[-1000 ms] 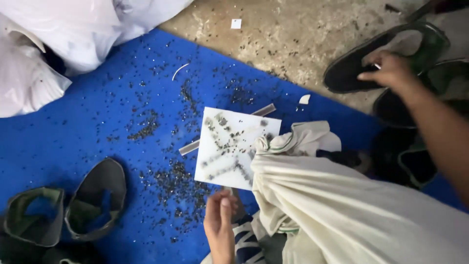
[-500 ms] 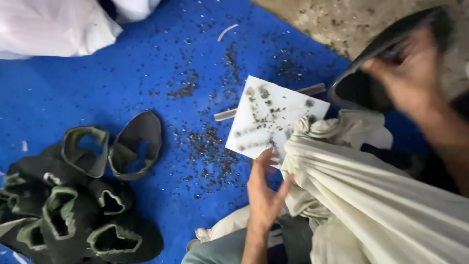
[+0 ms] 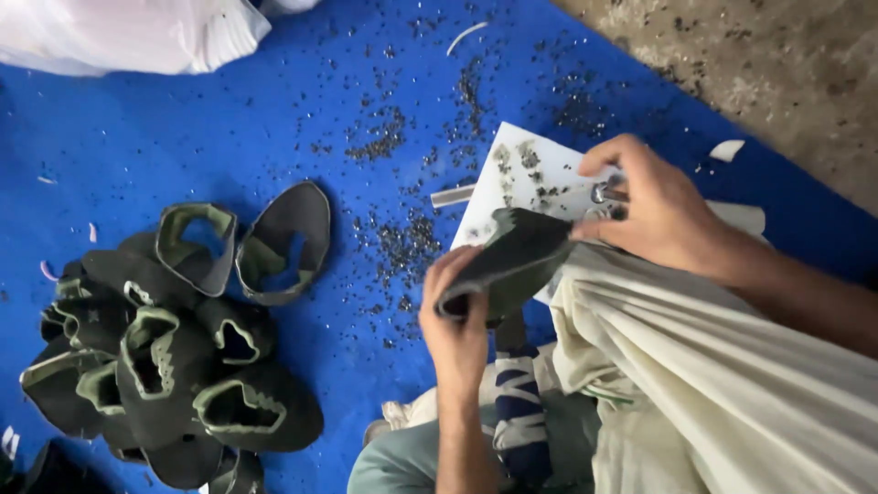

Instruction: The person trims excess material and finishes shoe upper components using a cleaver and a metal punch tool.

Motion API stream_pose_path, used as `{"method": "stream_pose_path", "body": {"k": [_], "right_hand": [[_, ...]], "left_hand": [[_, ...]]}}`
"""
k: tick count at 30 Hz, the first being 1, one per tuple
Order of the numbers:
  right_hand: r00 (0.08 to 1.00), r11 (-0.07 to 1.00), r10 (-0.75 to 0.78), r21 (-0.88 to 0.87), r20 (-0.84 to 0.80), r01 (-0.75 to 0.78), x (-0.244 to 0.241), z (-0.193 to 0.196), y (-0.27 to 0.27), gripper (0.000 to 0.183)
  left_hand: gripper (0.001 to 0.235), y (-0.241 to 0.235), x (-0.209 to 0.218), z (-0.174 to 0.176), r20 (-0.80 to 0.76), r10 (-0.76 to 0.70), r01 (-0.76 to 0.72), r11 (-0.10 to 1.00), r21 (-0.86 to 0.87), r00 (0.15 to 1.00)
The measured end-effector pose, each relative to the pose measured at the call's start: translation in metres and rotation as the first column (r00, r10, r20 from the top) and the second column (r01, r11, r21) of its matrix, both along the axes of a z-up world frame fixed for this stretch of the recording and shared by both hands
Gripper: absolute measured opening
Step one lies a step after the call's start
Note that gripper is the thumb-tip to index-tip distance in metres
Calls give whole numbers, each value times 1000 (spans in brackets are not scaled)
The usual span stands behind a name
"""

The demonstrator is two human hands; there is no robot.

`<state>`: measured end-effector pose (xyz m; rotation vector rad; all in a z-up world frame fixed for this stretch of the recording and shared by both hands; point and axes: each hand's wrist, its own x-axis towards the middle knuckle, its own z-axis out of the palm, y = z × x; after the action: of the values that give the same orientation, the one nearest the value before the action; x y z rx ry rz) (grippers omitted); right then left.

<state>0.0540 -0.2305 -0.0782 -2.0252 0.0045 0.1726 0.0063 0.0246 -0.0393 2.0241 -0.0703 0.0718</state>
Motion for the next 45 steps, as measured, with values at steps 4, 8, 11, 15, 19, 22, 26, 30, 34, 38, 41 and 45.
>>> {"method": "stream_pose_path", "body": {"k": [4, 8, 11, 15, 19, 22, 26, 30, 34, 38, 41, 45], "right_hand": [[928, 925, 370, -114, 53, -362, 36, -22, -4, 92], [877, 873, 481, -92, -2, -479, 76, -7, 5, 103], [886, 913, 379, -265, 266, -310, 134, -11, 1, 83], [846, 886, 309, -456, 434, -90, 173, -72, -4, 65], [917, 756, 391, -595, 79, -271, 86, -113, -5, 68], [864, 733, 471, -625, 180, -269, 1, -119, -6, 74], [896, 688, 444, -639, -4, -343, -19, -115, 0, 68], [880, 747, 467, -574, 91, -337, -15, -118, -4, 61], [868, 661, 491, -618, -74, -427, 31, -102, 2, 42], [982, 986, 160, 49, -98, -156, 62, -130, 9, 19], [958, 915, 170, 399, -232, -65, 67, -132, 24, 19], [922, 761, 359, 617, -146, -199, 67, -144, 41, 12]], "left_hand": [[27, 3, 51, -4, -291, 6, -7, 1000, -3, 957], [19, -10, 115, 32, -76, -47, 58, 988, 145, 996], [17, -16, 165, 27, 109, -125, 109, 984, 144, 986], [53, -3, 200, -67, 393, -206, 190, 979, 79, 896], [53, 13, 105, -144, 136, -214, 203, 975, 88, 967], [65, 9, 29, -128, 71, -311, 277, 913, 301, 948], [74, 3, 14, -114, -26, -430, 384, 775, 501, 902], [78, -18, -20, -110, -138, -467, 440, 635, 634, 873], [70, -34, -50, -148, -123, -354, 279, 431, 858, 927], [63, -21, -47, -112, -212, -358, 384, 524, 760, 909], [63, 0, -79, -85, -277, -272, 387, 694, 607, 922], [93, -6, -109, -60, -545, 49, 352, 715, 604, 837]]}}
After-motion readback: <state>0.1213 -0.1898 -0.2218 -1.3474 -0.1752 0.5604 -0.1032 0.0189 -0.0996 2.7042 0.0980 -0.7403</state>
